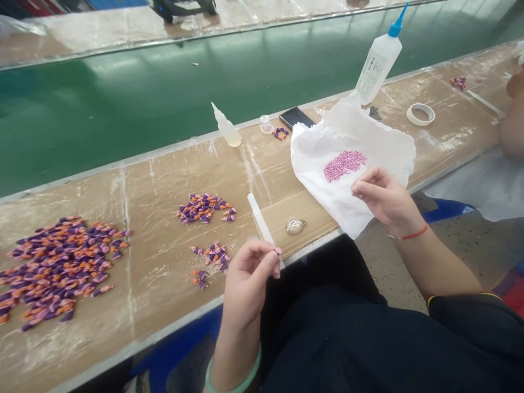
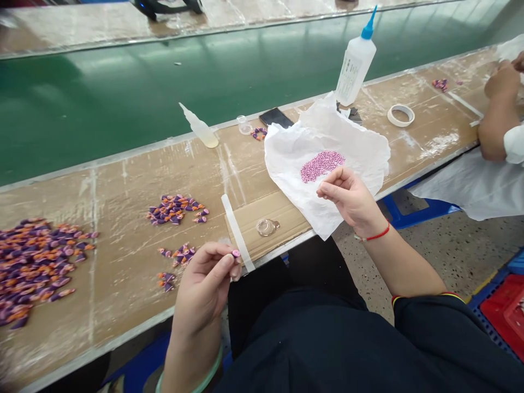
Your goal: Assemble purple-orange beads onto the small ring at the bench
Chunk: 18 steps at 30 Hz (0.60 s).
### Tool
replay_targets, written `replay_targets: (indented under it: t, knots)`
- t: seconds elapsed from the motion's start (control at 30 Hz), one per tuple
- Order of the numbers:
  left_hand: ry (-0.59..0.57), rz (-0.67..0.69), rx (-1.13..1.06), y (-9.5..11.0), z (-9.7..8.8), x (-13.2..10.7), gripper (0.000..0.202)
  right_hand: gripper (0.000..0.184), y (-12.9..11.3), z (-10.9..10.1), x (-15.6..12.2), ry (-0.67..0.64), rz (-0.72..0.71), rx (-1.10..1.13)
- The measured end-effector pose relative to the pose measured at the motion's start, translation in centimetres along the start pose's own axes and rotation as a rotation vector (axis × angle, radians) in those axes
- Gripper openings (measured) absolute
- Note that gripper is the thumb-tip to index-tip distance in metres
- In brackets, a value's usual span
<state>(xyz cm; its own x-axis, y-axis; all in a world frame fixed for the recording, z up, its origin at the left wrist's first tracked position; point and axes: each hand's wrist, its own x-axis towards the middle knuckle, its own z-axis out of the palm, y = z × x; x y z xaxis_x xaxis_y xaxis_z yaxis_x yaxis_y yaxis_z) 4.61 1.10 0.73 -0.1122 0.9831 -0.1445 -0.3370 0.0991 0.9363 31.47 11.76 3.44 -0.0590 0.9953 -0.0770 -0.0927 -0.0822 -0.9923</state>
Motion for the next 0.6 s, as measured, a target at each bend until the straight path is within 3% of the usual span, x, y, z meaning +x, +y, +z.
replay_targets:
  t: [0.2,0.33,0.47,0.53,0.6]
  knots:
    - [-0.027,-0.029,0.007,-0.3,0.3,-0.5,0.014,0.028,0.2,1.1,0.1,-0.056,0.039,0.188]
    - [-0.025,-0.039,0.021,-0.5,0.3,-0.6,0.017,0.032,0.8,0.7,0.8,0.046,-0.023,0.032]
    - [0.035,-0.008,0.028,0.2,-0.1,-0.4,0.020,0.020,0.8,0.1,0.8,0.105,-0.142,-0.167]
    - [0.108,0.022,0.034,0.8,-0.6,-0.3,0.021,0.011,0.4,0.2,0.7,-0.011,-0.209,-0.333]
    - [0.173,0.043,0.048,1.4,-1.2,-0.2,0.023,0.004,-0.1,0.9,1.1,-0.264,-0.298,-0.565]
